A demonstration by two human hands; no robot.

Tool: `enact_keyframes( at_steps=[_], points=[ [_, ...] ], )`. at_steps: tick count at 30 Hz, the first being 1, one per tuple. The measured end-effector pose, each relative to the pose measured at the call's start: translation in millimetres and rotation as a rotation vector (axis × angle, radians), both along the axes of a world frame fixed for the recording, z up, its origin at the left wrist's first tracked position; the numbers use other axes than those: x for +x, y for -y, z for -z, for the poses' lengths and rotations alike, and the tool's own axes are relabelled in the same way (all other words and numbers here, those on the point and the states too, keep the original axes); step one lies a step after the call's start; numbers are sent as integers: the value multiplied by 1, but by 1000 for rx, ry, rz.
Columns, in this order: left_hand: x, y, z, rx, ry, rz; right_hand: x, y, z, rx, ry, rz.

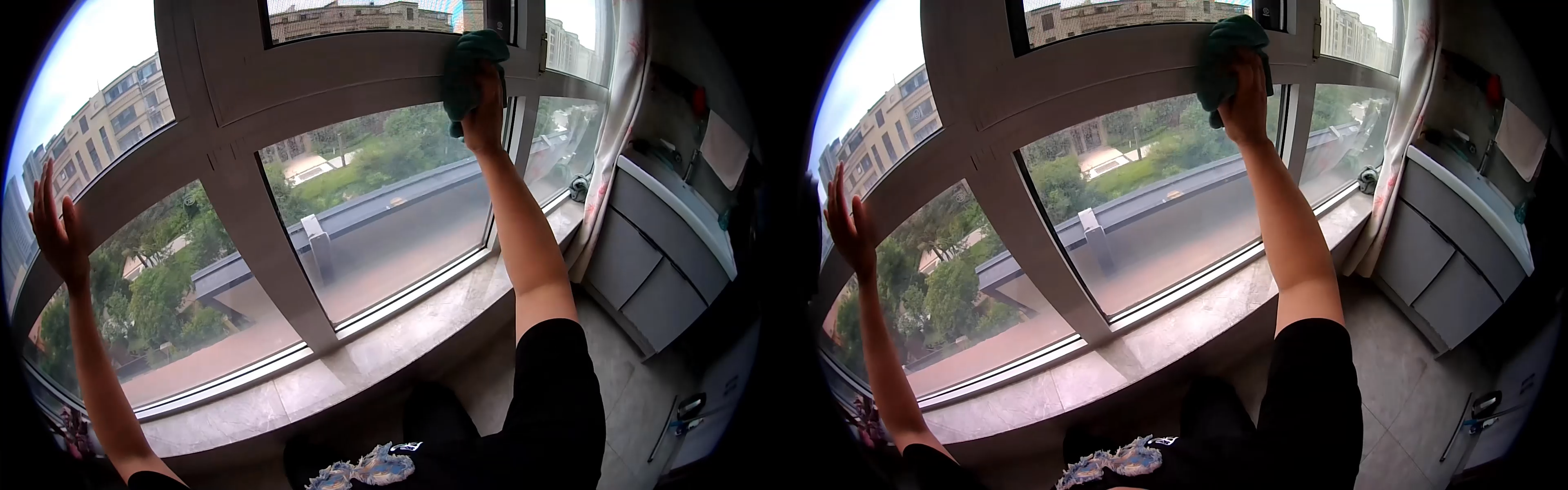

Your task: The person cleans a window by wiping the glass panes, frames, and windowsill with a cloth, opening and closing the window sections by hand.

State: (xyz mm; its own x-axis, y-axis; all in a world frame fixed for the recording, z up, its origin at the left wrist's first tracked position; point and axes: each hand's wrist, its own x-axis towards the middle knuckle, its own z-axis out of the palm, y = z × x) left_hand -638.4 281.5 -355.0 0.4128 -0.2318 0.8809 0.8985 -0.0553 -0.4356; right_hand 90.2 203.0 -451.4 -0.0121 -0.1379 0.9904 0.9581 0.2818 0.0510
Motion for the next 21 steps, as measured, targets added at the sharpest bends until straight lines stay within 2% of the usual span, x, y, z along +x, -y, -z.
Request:
enact_keyframes(
  at_steps=[2, 6, 7, 10, 11, 12, 14, 15, 17, 19, 21],
  points=[
    [0, 0, -4, -36, -14, 40, 46, 0, 2, 37, -177, -156],
    [8, 8, -2, -34, -62, 61, 121, -6, 3, 22, -273, -128],
    [8, 8, -2, -41, -59, 46, 139, -23, 3, 122, -256, -30],
    [6, 3, -2, -55, -39, 44, 130, -40, 0, 237, -427, -115],
    [6, 1, -1, -23, -40, 47, 112, -36, -8, 176, -572, -333],
    [5, 0, 1, 5, -38, 46, 79, -33, -12, 183, -593, -431],
    [18, 4, 8, -21, 22, 148, 20, -36, -9, 108, -319, -436],
    [15, 3, 7, -16, 15, 125, -14, -45, -2, 138, -293, -380],
    [5, -7, 7, 12, -11, 113, -107, -48, 15, 147, -173, -437],
    [12, -1, 9, 33, -10, 143, -190, -31, 15, 110, 203, -249],
    [23, 15, 12, -78, 39, 144, -258, -26, 20, 2, 341, -237]
  ],
)
